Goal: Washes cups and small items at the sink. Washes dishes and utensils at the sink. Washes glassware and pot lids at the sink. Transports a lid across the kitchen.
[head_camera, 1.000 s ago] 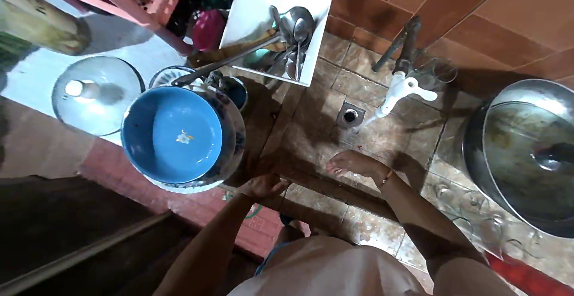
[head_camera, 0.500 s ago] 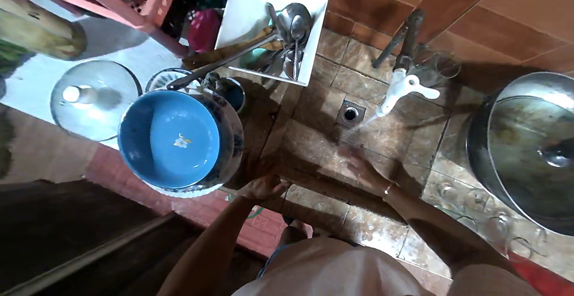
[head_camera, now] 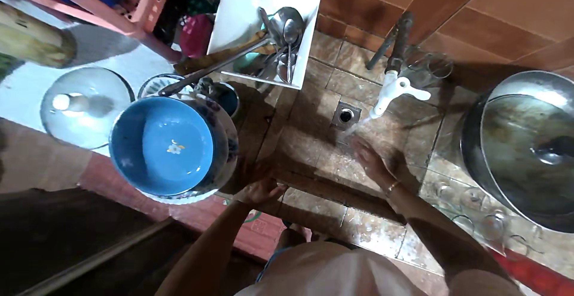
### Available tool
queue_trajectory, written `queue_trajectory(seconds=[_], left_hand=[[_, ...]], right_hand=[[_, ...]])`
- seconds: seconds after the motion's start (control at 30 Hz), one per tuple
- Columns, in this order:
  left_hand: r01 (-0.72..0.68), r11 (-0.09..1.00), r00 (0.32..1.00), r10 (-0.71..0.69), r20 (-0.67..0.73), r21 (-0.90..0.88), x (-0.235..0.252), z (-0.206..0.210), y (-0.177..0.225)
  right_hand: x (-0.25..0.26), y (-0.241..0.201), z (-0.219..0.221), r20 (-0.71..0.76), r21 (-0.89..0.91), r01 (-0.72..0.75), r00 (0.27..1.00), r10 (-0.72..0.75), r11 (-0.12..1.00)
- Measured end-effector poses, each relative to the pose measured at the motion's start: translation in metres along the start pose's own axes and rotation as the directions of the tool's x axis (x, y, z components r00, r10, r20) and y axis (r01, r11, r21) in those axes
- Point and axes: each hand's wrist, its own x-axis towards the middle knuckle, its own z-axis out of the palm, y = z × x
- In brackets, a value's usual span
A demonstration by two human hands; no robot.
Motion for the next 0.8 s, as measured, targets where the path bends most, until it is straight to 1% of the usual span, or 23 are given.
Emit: queue_trajectory(seconds=[0.03, 0.07, 0.1, 0.13, 0.17, 0.2, 0.23, 0.27, 0.33, 0.43, 0.5, 0.53, 0.57, 0.6, 0.63, 0.67, 0.73, 0.77, 0.8], left_hand=[[0.004, 1.0, 1.0, -0.004, 0.0, 0.01, 0.0, 0.001, 0.0], [0.011, 1.0, 1.0, -0.011, 0.006, 0.017, -0.001, 0.0, 0.001], [0.029, 0.999, 0.999, -0.029, 0.03, 0.015, -0.001, -0.002, 0.002], [0.041, 0.999, 0.997, -0.042, 0.059, 0.01, -0.002, -0.004, 0.003], [0.048, 0.999, 0.995, -0.049, 0.083, 0.007, -0.002, -0.005, 0.005], [0.048, 0.999, 0.995, -0.048, 0.083, 0.009, -0.002, -0.005, 0.005], [0.036, 0.999, 0.998, -0.037, 0.049, 0.021, -0.002, -0.004, 0.005], [0.032, 0.999, 0.999, -0.032, 0.024, 0.029, -0.003, -0.005, 0.006], [0.035, 0.999, 0.999, -0.035, -0.002, 0.038, -0.003, -0.004, 0.006], [0.021, 0.998, 1.0, -0.021, -0.005, 0.055, -0.004, -0.002, 0.004], [0.013, 0.999, 1.0, -0.013, -0.003, 0.05, -0.003, 0.0, 0.003], [0.007, 0.998, 1.0, -0.005, -0.025, 0.057, -0.004, 0.001, 0.002], [0.005, 0.998, 0.999, -0.003, -0.037, 0.064, -0.004, 0.001, 0.002], [0.008, 0.998, 0.999, -0.006, -0.034, 0.067, -0.004, 0.001, 0.002], [0.012, 0.998, 1.0, -0.01, -0.027, 0.059, -0.004, 0.001, 0.003], [0.001, 0.999, 0.999, 0.001, -0.044, 0.048, -0.003, 0.001, 0.003], [-0.011, 0.998, 0.997, 0.016, -0.08, 0.057, -0.003, -0.001, 0.005], [-0.009, 0.998, 0.997, 0.014, -0.079, 0.061, -0.003, -0.002, 0.005], [-0.004, 0.998, 0.997, 0.009, -0.071, 0.066, -0.003, -0.003, 0.005]], right_hand=[[-0.021, 0.01, 0.001, 0.157, -0.194, 0.086, 0.986, -0.056, 0.977], [-0.041, 0.019, 0.001, 0.346, -0.322, 0.216, 0.933, -0.098, 0.922], [-0.056, 0.027, 0.001, 0.514, -0.398, 0.358, 0.85, -0.118, 0.845], [-0.064, 0.034, 0.0, 0.63, -0.43, 0.477, 0.766, -0.124, 0.766], [-0.063, 0.04, -0.002, 0.69, -0.443, 0.557, 0.712, -0.13, 0.703], [-0.054, 0.045, -0.004, 0.713, -0.44, 0.605, 0.684, -0.151, 0.663], [-0.04, 0.047, -0.006, 0.718, -0.434, 0.622, 0.676, -0.167, 0.652], [-0.025, 0.048, -0.007, 0.699, -0.434, 0.609, 0.692, -0.178, 0.664], [0.013, 0.046, -0.004, 0.608, -0.472, 0.518, 0.777, -0.162, 0.713], [0.061, 0.038, 0.004, 0.382, -0.613, 0.354, 0.915, -0.127, 0.706], [0.081, 0.03, 0.008, 0.193, -0.666, 0.233, 0.971, -0.138, 0.709], [0.085, 0.026, 0.013, 0.134, -0.652, 0.218, 0.976, -0.173, 0.726], [0.083, 0.02, 0.02, 0.131, -0.605, 0.253, 0.967, -0.218, 0.755], [0.074, 0.012, 0.028, 0.206, -0.529, 0.319, 0.947, -0.246, 0.787], [0.059, 0.003, 0.037, 0.33, -0.439, 0.38, 0.911, -0.247, 0.814], [0.041, -0.005, 0.048, 0.434, -0.308, 0.412, 0.863, -0.258, 0.858], [0.007, -0.022, 0.066, 0.582, -0.022, 0.355, 0.765, -0.276, 0.935], [-0.004, -0.029, 0.073, 0.619, 0.055, 0.313, 0.734, -0.278, 0.948], [-0.008, -0.036, 0.076, 0.654, 0.046, 0.296, 0.713, -0.253, 0.954]])
